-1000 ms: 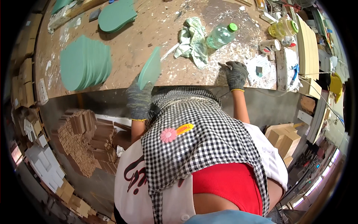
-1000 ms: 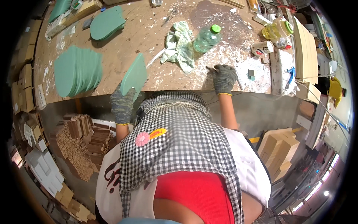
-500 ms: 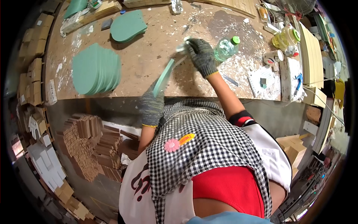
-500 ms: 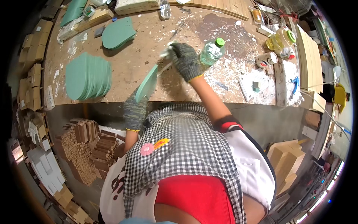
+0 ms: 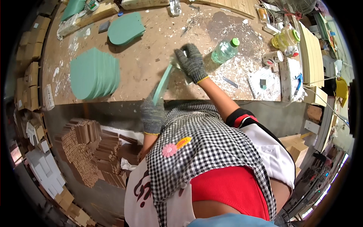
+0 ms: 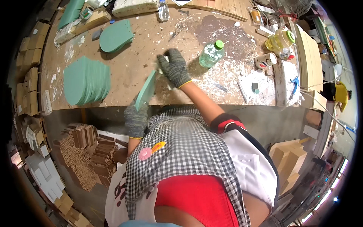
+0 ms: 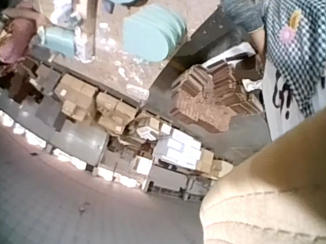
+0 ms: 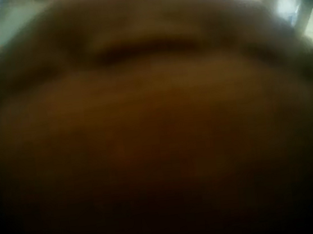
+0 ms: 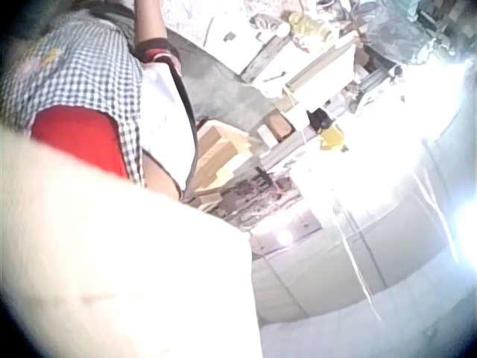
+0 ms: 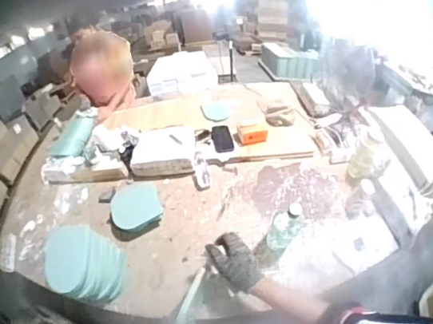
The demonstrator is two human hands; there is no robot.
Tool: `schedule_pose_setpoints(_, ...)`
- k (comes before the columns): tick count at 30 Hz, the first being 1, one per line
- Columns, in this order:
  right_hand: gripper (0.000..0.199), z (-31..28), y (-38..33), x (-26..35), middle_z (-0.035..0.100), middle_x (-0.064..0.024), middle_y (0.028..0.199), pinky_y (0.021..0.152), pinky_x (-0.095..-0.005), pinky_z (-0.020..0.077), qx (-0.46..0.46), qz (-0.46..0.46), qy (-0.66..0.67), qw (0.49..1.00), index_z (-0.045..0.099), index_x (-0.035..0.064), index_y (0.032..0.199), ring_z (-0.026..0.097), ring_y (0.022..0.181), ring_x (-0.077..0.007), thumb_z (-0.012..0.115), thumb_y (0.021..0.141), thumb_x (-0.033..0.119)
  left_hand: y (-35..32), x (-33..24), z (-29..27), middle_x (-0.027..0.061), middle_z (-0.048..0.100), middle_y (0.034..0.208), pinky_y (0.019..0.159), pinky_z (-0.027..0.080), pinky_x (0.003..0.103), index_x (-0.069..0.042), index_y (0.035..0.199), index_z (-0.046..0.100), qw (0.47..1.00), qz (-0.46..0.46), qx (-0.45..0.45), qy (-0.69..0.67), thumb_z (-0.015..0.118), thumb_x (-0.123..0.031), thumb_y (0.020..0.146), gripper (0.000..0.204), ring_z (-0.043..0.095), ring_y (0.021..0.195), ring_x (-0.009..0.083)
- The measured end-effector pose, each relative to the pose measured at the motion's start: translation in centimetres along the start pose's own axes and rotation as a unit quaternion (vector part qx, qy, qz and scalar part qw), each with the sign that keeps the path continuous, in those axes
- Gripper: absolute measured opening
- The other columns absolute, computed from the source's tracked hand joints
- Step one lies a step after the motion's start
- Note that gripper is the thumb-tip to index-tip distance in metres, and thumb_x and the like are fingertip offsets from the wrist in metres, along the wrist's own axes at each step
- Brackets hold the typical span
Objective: The person cleans green panels by wiping their surfaces and edges with a cloth.
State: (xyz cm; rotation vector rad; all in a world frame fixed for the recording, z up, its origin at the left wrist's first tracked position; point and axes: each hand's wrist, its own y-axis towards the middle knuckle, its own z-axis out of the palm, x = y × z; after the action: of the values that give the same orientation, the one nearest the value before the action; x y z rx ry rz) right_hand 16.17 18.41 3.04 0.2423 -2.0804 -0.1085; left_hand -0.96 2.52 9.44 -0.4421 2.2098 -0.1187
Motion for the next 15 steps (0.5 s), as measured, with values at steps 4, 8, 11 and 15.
schedule_pose_setpoints(4,0.027,0.3,-4.0,10.3,0.063,-0.0136,0.096,0.083,-0.0409,0.0510,-0.022,-0.299,0.079,0.951,0.067,0.0071,0.092,0.062,0.094,-0.0310,0.071,0.086,0.033,1.6,11.7,3.3,0.0199,0.072,0.104,0.080,0.054,0.040,-0.001,0.123,0.065,0.935,0.271,-0.046,0.222,0.068,-0.020,0.089,0.040,0.070,0.090,0.0326)
schedule_pose_setpoints(8,0.025,2.3,-4.2,4.1,0.063,-0.0143,0.100,0.082,-0.0400,0.0514,0.038,-0.321,-0.110,0.940,0.068,0.0091,0.097,0.063,0.093,-0.0322,0.069,0.082,0.029,0.7,0.1,-0.2,0.0216,0.070,0.107,0.082,0.053,0.041,-0.001,0.122,0.064,0.989,0.063,0.011,0.132,0.063,-0.022,0.092,0.037,0.069,0.095,0.0326)
schedule_pose_setpoints(11,0.029,3.4,-2.5,-6.4,0.061,-0.0145,0.096,0.079,-0.0419,0.0512,-0.053,-0.230,-0.193,0.952,0.064,0.0084,0.107,0.062,0.088,-0.0335,0.067,0.082,0.022,-0.3,0.0,-0.2,0.0222,0.069,0.108,0.082,0.053,0.043,-0.002,0.124,0.063,0.997,0.031,0.026,0.062,0.061,-0.023,0.093,0.037,0.069,0.097,0.0341)
schedule_pose_setpoints(15,0.038,-4.4,-1.0,-0.3,0.062,-0.0143,0.097,0.082,-0.0410,0.0516,-0.044,-0.104,-0.039,0.993,0.063,0.0091,0.112,0.061,0.092,-0.0296,0.075,0.084,0.032,-0.1,1.8,0.2,0.0229,0.069,0.110,0.085,0.052,0.043,-0.003,0.125,0.063,0.999,0.038,0.010,0.034,0.065,-0.021,0.091,0.038,0.068,0.099,0.0358)
